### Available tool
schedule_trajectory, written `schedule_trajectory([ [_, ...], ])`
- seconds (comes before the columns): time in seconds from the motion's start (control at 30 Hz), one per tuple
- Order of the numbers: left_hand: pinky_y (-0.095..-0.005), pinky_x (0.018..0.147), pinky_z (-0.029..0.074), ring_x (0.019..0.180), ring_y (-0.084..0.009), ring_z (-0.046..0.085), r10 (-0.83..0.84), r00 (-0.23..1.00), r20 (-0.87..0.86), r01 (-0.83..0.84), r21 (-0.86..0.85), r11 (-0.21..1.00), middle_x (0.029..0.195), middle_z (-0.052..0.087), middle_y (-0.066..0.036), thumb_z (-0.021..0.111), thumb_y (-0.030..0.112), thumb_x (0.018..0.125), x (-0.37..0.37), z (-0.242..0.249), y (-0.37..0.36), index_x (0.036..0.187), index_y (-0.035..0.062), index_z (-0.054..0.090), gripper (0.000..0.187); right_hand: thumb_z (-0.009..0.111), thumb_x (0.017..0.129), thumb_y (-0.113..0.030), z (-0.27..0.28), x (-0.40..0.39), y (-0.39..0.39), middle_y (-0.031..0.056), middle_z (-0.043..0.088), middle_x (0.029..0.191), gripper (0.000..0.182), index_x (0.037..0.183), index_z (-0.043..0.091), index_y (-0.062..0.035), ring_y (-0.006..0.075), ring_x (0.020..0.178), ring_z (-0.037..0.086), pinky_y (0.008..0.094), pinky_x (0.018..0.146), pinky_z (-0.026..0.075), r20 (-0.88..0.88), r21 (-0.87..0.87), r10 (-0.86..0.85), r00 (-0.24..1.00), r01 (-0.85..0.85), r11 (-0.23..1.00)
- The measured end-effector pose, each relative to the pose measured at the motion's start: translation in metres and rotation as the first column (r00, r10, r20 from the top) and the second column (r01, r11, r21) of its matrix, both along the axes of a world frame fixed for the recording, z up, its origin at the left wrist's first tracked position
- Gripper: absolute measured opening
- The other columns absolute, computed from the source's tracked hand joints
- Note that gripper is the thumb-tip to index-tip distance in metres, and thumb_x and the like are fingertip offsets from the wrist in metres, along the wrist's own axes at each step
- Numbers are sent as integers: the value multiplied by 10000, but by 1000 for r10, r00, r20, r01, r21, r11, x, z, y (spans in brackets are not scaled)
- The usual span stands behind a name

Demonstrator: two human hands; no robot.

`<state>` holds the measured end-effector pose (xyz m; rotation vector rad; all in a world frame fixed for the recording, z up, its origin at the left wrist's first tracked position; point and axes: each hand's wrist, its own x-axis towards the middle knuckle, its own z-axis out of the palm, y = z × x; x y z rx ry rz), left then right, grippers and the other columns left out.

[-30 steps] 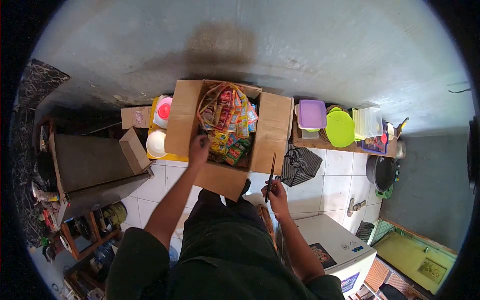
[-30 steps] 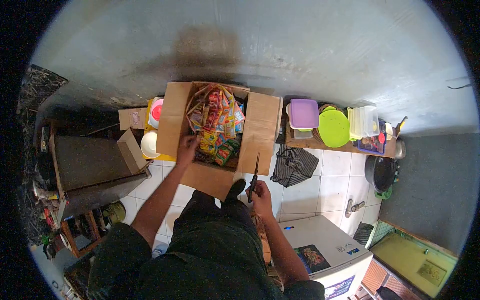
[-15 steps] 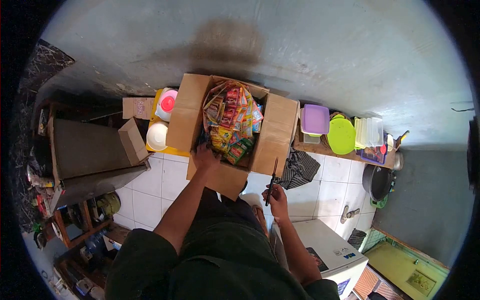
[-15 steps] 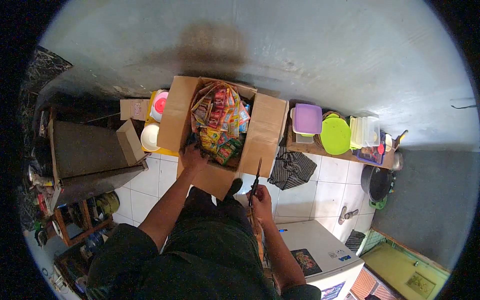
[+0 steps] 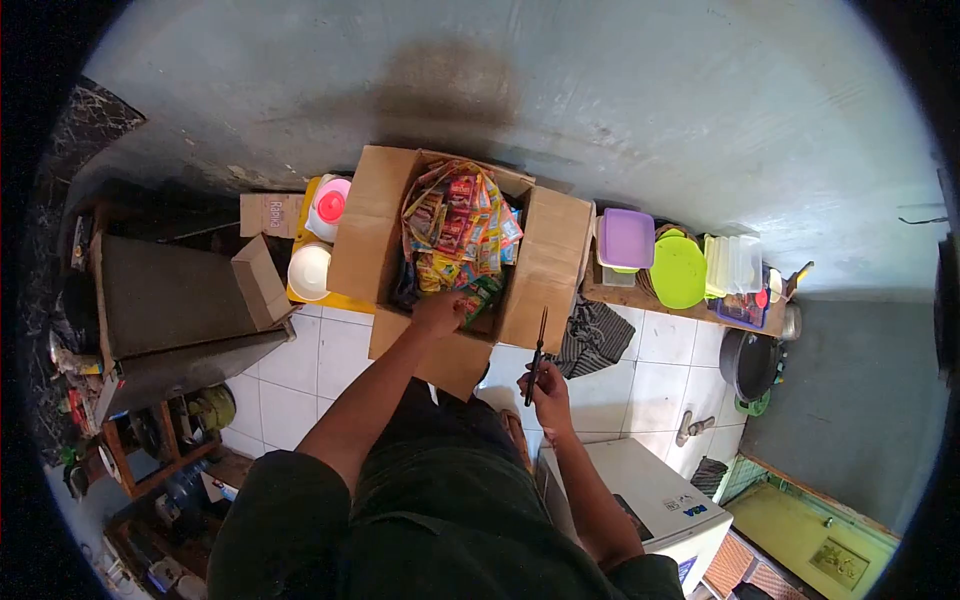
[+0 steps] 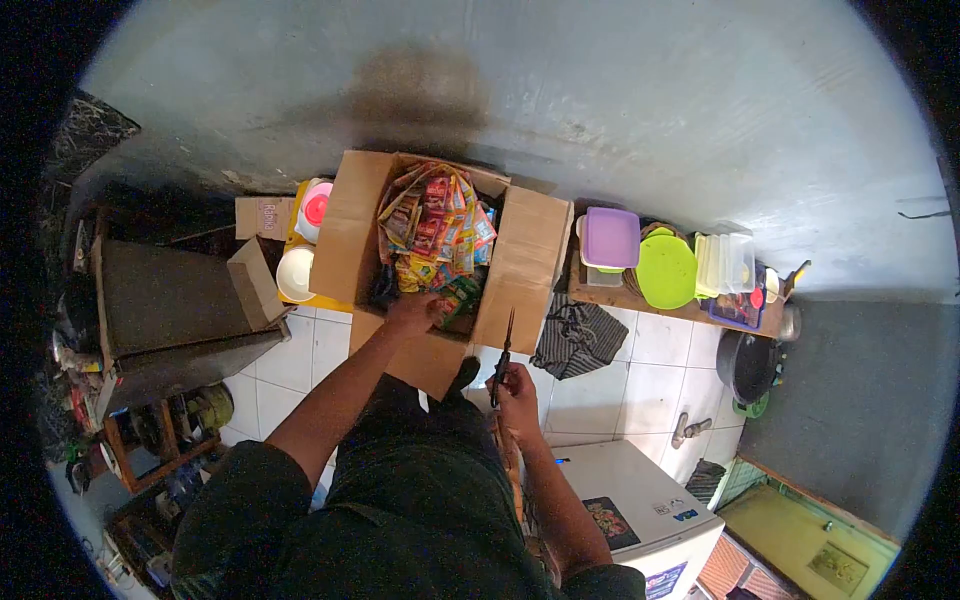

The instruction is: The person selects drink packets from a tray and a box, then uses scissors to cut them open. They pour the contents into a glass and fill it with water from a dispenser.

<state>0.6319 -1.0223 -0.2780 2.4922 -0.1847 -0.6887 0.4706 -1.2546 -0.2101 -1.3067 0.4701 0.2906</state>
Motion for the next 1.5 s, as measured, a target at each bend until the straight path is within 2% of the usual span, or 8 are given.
schedule_trajectory([
  [0.4,-430,644,547,788,-249,705,-374,920,120,256,537,804,826,712,-87,619,155,833,52,-12,-31,826,106,722,114,554,867,2,18,-8,-8,79,635,862,253,1116,516,-9,136,770,596,269,711,483,36,-125,-25,999,29,992],
  [0.57,-406,654,545,769,-269,698,-208,870,447,147,168,975,838,706,-90,629,170,827,20,19,-6,900,138,715,118,561,869,-6,17,-15,-11,79,637,868,245,1111,521,-11,138,783,600,274,719,488,-11,-97,-48,999,46,994],
  [0.7,-389,672,544,802,-243,704,1,927,375,27,-69,997,873,702,-146,694,212,809,-18,54,22,950,94,719,186,572,870,-25,7,-12,-9,80,635,864,236,1101,522,-17,142,792,603,278,711,486,22,-27,-47,999,48,999],
  [0.87,-302,750,546,912,-196,688,113,928,354,157,-650,744,1021,698,-142,572,-47,878,-53,85,44,1046,71,705,244,658,866,-127,11,8,15,83,654,903,219,1015,511,-65,147,807,600,276,689,468,-86,135,-42,995,53,989],
  [0.93,-297,788,538,952,-184,672,114,983,145,19,-695,719,1063,688,-138,536,-64,892,-64,97,49,1072,47,697,265,698,866,-217,14,19,29,52,647,883,278,1034,522,-82,136,780,596,269,657,452,-93,167,28,995,-12,986],
  [1.0,-277,862,513,1007,-156,641,191,860,-473,-492,-672,553,1117,677,-118,476,-88,911,-72,123,46,1125,15,682,315,725,855,-250,14,29,43,27,651,946,328,1046,508,-94,99,828,560,259,690,431,-178,187,125,976,-92,978],
  [1.1,-288,892,506,1016,-158,638,209,955,-211,-297,-685,665,1123,674,-113,475,-79,914,-62,107,54,1138,6,676,312,723,858,-299,1,41,77,8,606,874,331,1044,534,-101,110,711,551,281,628,442,-122,156,1,993,18,988],
  [1.5,-307,828,523,981,-170,639,114,872,-477,-474,-761,444,1090,657,-101,762,86,804,-67,111,69,1096,32,597,339,805,781,-206,55,66,110,-7,584,805,331,983,570,-90,99,704,551,257,635,452,-115,272,-214,970,238,932],
])
